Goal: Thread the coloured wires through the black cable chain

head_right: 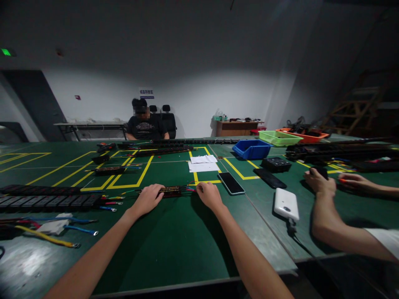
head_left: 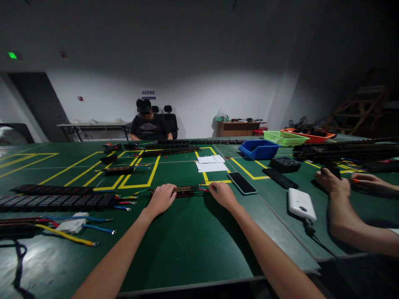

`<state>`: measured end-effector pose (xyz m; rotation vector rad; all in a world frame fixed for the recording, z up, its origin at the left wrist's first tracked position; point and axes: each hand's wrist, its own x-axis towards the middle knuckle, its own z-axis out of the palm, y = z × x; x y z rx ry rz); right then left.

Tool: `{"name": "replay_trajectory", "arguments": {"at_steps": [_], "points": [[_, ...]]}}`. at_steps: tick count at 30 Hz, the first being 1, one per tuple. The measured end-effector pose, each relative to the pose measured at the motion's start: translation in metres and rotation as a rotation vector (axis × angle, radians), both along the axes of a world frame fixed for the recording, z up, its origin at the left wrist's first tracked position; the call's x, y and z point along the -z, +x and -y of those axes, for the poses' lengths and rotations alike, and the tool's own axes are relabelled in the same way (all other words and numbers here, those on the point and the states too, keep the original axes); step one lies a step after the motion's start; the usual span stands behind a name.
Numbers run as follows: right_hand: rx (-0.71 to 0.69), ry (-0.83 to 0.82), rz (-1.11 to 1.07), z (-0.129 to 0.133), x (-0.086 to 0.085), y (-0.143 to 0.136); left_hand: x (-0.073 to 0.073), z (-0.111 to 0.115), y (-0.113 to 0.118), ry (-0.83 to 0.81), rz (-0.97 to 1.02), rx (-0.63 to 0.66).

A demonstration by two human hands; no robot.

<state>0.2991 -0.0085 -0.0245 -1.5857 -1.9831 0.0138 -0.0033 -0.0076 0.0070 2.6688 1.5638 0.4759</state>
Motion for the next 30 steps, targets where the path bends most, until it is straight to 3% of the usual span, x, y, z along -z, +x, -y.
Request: {"name": "replay_trajectory", "arguments": {"at_steps": [5, 8, 14, 17, 20, 26, 30], "points": [[0.038, 0.003, -0.1, -0.002, 0.003, -0.001, 0.002, -0.001, -0.001, 0.007, 0.009, 0.006], [0.084, -0.01, -0.28, -0.007, 0.006, -0.001, 0.002, -0.001, -0.001, 0.002, 0.009, 0.006], [-0.111, -0.122, -0.887, -0.015, 0.004, 0.0, 0.003, -0.004, -0.001, 0.028, 0.001, 0.002], [-0.208, -0.113, -1.028, -0.015, 0.0, 0.0, 0.005, -0.006, -0.001, 0.039, 0.002, 0.005], [-0.206, -0.086, -0.984, -0.017, 0.002, 0.001, 0.006, -0.006, -0.002, 0.033, 0.011, 0.004], [0.103, -0.04, -0.493, -0.017, 0.015, 0.005, 0.005, -0.006, -0.002, 0.021, 0.001, 0.009], [0.076, -0.032, -0.261, -0.011, 0.016, 0.004, 0.005, -0.005, -0.001, 0.008, -0.006, 0.003]]}}
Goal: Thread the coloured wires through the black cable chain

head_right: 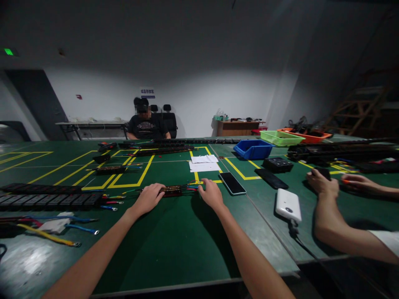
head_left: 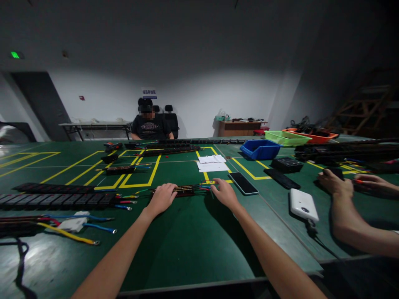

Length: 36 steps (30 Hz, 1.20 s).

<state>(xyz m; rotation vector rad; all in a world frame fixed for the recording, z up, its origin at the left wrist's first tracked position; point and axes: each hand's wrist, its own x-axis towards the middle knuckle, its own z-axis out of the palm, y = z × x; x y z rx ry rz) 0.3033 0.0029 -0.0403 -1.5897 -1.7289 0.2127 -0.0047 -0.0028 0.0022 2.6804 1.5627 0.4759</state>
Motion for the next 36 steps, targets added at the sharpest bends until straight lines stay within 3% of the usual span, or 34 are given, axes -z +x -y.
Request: {"name": "replay_trajectory", "arguments": {"at_steps": [13, 22, 30, 36], "points": [[-0.076, 0.003, -0.182, -0.001, 0.001, 0.002, -0.007, 0.004, 0.0, 0.105, -0.034, 0.01], [-0.11, 0.01, -0.051, -0.003, 0.005, 0.003, -0.011, 0.003, -0.008, 0.128, -0.065, 0.043], [-0.096, -0.052, 0.107, 0.006, -0.002, -0.001, -0.016, 0.011, 0.0, 0.071, -0.08, 0.053], [-0.108, -0.08, 0.1, 0.007, -0.005, -0.002, -0.014, 0.009, -0.001, 0.088, -0.093, 0.058]]}}
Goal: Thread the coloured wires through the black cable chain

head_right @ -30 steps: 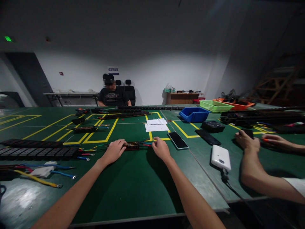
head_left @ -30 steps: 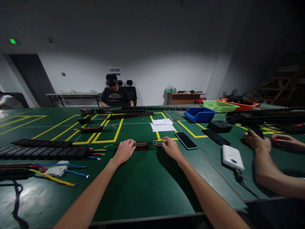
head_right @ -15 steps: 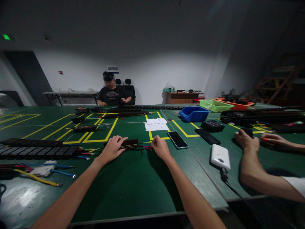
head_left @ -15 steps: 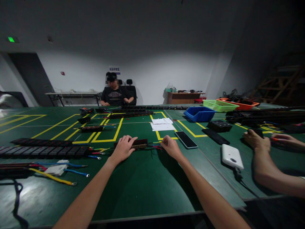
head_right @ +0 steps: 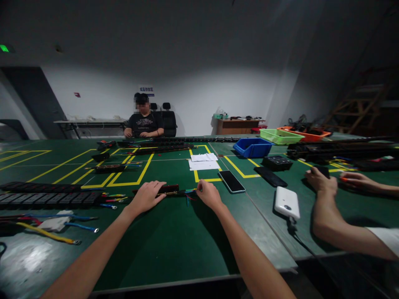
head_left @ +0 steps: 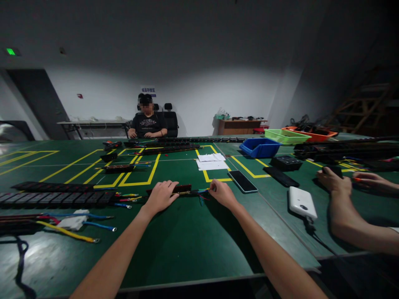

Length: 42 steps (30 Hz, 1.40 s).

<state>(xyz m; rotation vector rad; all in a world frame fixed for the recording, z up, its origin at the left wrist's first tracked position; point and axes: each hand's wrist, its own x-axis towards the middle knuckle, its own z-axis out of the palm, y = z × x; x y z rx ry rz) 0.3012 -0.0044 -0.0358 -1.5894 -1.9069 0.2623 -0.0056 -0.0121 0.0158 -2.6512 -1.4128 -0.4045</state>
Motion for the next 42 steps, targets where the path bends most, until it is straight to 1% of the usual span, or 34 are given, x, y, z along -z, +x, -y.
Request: {"name": "replay_trajectory", "arguments": {"at_steps": [4, 10, 12, 17, 20, 22, 26, 29, 33, 38, 40, 42], "points": [[-0.026, -0.022, -0.069, -0.004, 0.002, 0.0, 0.0, -0.001, -0.001, 0.009, 0.023, 0.012], [-0.07, -0.051, -0.076, -0.003, 0.0, -0.001, 0.0, -0.001, -0.001, 0.05, 0.013, 0.043], [-0.06, -0.032, -0.078, -0.003, -0.002, -0.002, 0.001, -0.001, -0.001, 0.069, 0.015, 0.039], [0.045, -0.001, -0.087, -0.003, -0.007, -0.002, 0.001, -0.001, 0.002, 0.15, 0.017, 0.054], [-0.009, -0.079, -0.082, -0.003, -0.007, -0.001, 0.002, 0.0, 0.004, 0.18, 0.004, 0.065], [-0.072, -0.114, -0.082, -0.002, -0.007, -0.001, 0.003, 0.0, 0.005, 0.171, 0.002, 0.074], [-0.126, -0.051, -0.131, -0.001, -0.006, -0.002, 0.005, -0.001, 0.006, 0.12, 0.014, 0.083], [-0.126, 0.013, -0.151, -0.002, -0.004, -0.003, 0.004, 0.0, 0.006, 0.081, 0.017, 0.088], [-0.129, 0.081, -0.111, -0.002, -0.001, -0.004, 0.002, 0.003, 0.005, 0.034, 0.006, 0.1], [-0.084, 0.084, -0.042, 0.001, -0.004, -0.006, 0.003, 0.003, 0.006, -0.034, -0.008, 0.033], [-0.067, 0.082, -0.017, 0.003, -0.007, -0.006, 0.004, 0.003, 0.007, -0.029, 0.005, 0.007], [-0.049, 0.081, 0.0, 0.004, -0.008, -0.006, 0.005, 0.003, 0.008, -0.01, 0.027, 0.013]]}}
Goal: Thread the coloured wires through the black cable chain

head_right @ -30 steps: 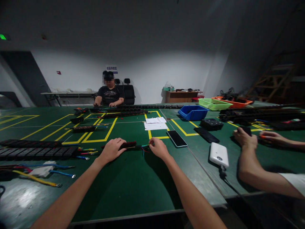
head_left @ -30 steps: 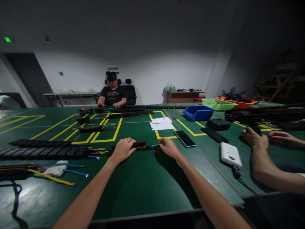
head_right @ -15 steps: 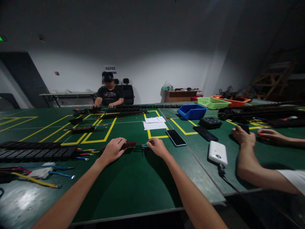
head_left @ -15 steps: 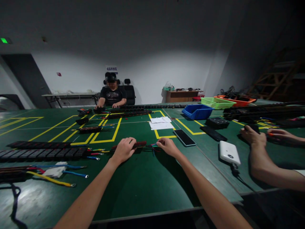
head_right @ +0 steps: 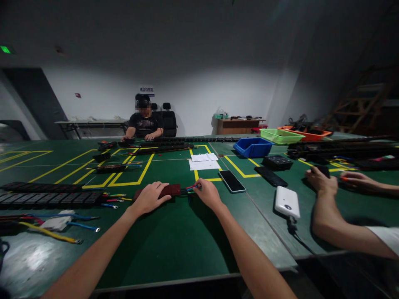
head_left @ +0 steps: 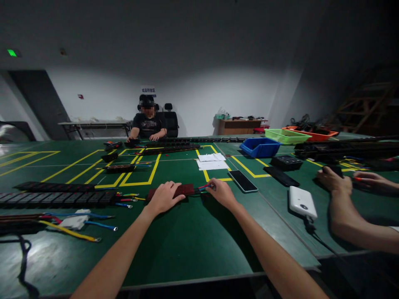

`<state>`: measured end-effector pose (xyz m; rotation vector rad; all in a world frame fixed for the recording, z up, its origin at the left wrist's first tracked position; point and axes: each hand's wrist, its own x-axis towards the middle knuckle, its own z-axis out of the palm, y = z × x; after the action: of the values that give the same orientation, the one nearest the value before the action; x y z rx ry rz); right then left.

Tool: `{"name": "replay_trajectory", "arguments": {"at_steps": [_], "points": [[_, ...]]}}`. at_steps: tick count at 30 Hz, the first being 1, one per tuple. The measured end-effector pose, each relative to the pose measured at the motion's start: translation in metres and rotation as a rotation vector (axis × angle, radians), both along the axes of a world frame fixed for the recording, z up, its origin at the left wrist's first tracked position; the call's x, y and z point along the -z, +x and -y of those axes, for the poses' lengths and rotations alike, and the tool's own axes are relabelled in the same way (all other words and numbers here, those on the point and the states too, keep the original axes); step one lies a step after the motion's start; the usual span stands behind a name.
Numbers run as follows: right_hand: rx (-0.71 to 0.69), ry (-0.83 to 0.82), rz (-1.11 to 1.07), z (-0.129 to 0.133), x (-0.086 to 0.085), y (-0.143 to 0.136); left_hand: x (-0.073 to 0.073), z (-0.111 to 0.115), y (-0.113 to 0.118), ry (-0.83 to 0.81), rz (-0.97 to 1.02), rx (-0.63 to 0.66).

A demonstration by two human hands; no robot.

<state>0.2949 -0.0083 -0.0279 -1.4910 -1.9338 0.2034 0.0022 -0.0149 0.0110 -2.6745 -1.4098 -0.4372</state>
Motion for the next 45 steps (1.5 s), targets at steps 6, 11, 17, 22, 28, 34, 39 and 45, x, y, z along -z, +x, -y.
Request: {"name": "replay_trajectory", "arguments": {"at_steps": [6, 11, 17, 22, 28, 34, 39, 45], "points": [[0.064, -0.042, -0.002, -0.001, 0.002, 0.003, 0.004, -0.002, -0.001, 0.061, 0.037, 0.083], [0.104, -0.096, 0.032, -0.001, 0.002, 0.003, 0.001, 0.0, 0.002, 0.063, 0.026, 0.074], [0.138, -0.134, 0.062, 0.0, -0.002, 0.003, -0.004, 0.004, 0.004, 0.02, 0.02, 0.071], [0.159, -0.152, 0.058, -0.001, -0.003, 0.004, 0.0, 0.002, 0.005, -0.004, 0.012, 0.111], [0.24, -0.199, 0.091, 0.004, -0.009, 0.006, 0.001, 0.007, 0.016, 0.066, -0.087, 0.139], [0.216, -0.184, 0.079, 0.005, -0.008, 0.007, 0.003, 0.004, 0.015, 0.056, -0.079, 0.13], [0.158, -0.124, 0.074, 0.002, -0.002, 0.005, 0.009, -0.005, 0.005, 0.04, -0.019, 0.115], [0.148, -0.11, 0.074, -0.002, 0.001, 0.005, 0.011, -0.011, -0.001, 0.031, 0.031, 0.09]]}}
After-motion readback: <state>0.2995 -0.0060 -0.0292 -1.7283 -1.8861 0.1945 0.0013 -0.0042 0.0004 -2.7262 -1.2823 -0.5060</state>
